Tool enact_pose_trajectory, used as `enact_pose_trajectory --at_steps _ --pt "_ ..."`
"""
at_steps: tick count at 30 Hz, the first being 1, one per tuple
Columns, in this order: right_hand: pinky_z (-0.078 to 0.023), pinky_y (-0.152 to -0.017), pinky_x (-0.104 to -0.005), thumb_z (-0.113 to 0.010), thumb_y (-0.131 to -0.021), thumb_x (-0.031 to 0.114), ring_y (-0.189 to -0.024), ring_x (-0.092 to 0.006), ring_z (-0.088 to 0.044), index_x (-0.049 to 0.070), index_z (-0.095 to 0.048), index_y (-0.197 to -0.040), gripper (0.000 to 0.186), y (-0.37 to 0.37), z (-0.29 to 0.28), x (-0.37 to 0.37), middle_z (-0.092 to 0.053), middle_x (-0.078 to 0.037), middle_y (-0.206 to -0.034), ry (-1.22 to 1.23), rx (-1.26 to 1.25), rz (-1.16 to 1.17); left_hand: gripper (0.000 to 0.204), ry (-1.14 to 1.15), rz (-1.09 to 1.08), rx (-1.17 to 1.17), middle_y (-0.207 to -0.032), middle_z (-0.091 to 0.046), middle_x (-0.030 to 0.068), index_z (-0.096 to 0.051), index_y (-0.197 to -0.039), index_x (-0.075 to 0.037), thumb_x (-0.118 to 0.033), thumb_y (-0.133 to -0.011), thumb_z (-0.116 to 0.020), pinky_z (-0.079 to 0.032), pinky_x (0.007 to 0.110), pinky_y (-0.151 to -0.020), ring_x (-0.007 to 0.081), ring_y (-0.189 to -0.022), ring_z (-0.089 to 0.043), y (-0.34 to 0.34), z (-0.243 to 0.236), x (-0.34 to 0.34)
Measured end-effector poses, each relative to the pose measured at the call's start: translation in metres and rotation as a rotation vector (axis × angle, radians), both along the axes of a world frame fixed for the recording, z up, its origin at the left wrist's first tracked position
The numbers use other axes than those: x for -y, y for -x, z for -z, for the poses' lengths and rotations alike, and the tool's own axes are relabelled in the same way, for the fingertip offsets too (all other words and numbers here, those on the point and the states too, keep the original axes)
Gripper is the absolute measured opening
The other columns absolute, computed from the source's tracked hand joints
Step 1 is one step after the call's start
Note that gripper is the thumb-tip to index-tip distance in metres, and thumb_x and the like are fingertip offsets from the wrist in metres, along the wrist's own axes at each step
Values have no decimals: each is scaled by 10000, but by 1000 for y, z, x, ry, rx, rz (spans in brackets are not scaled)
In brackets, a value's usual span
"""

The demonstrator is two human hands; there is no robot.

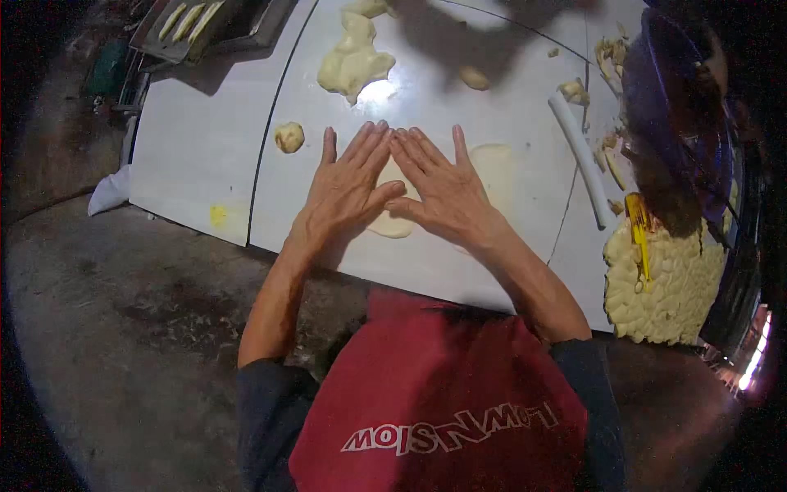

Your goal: The person uses a rolling pin to flatten pieces of dough, applies a dark filling from a bowl using a spatula, rolls the dough into long tubes, and places the finished rolls onto a metal baking tray.

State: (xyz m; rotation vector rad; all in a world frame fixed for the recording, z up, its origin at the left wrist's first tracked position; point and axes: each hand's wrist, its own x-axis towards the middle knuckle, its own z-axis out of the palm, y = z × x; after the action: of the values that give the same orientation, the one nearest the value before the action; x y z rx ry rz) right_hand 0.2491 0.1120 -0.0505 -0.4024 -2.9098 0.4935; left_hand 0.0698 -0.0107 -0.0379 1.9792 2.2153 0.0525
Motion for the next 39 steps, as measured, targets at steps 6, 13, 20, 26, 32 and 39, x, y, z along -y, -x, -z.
enact_pose_trajectory --at_steps 6,13,20,26,32,39 --pt "-113 -1221 -678 -421 -1005 625 -1492 -317 -377 29 -456 -1508 781 -4 -10 -3 -460 -185 -1558 63 -40 -1 803 -9 14 119 -1663 -300 168 -324 -1597 -55 -602 -1018 -429 -44 628 -1247 312 -1565 -216 -1 -3 0" --pt "-447 -1056 -510 -754 -890 240 -1182 -350 -611 20 -636 -1248 437 -144 -51 -32 -644 -166 -1248 18 -443 480 788 20 -64 -5 -1664 -289 203 -319 -1589 -8 -491 -1000 -524 -2 646 -1232 363 -1572 -181 -15 3 20" --pt "-407 -1110 -488 -546 -1017 237 -1308 -388 -507 20 -518 -1451 486 -335 -13 -87 -530 -242 -1435 -144 260 1212 721 65 -207 127 -1672 -181 278 -323 -1581 9 -388 -1017 -532 -7 681 -1212 402 -1574 -122 -26 -10 28" --pt "-472 -1075 -426 -541 -1063 262 -1336 -336 -519 79 -597 -1405 393 -357 -36 -67 -519 -165 -1456 -138 134 1250 850 -35 -681 87 -1671 -78 331 -125 -1633 -5 -552 -1054 -421 -14 735 -1169 494 -1558 -22 -70 9 58" --pt "-540 -835 -370 -550 -1063 233 -935 -237 -687 -3 -630 -1342 375 -344 -65 -58 -731 -158 -1055 139 -298 1354 898 -41 -777 192 -1677 -106 313 -135 -1618 49 -474 -1013 -541 36 664 -1202 450 -1572 -23 -75 1 67" --pt "-507 -696 -414 -527 -1045 217 -748 -269 -644 53 -598 -1300 312 -333 -130 -116 -665 -146 -863 3 -358 1201 911 -25 -866 57 -1714 -61 214 -128 -1649 -59 -661 -1023 -405 31 690 -1197 392 -1587 0 -92 23 98"
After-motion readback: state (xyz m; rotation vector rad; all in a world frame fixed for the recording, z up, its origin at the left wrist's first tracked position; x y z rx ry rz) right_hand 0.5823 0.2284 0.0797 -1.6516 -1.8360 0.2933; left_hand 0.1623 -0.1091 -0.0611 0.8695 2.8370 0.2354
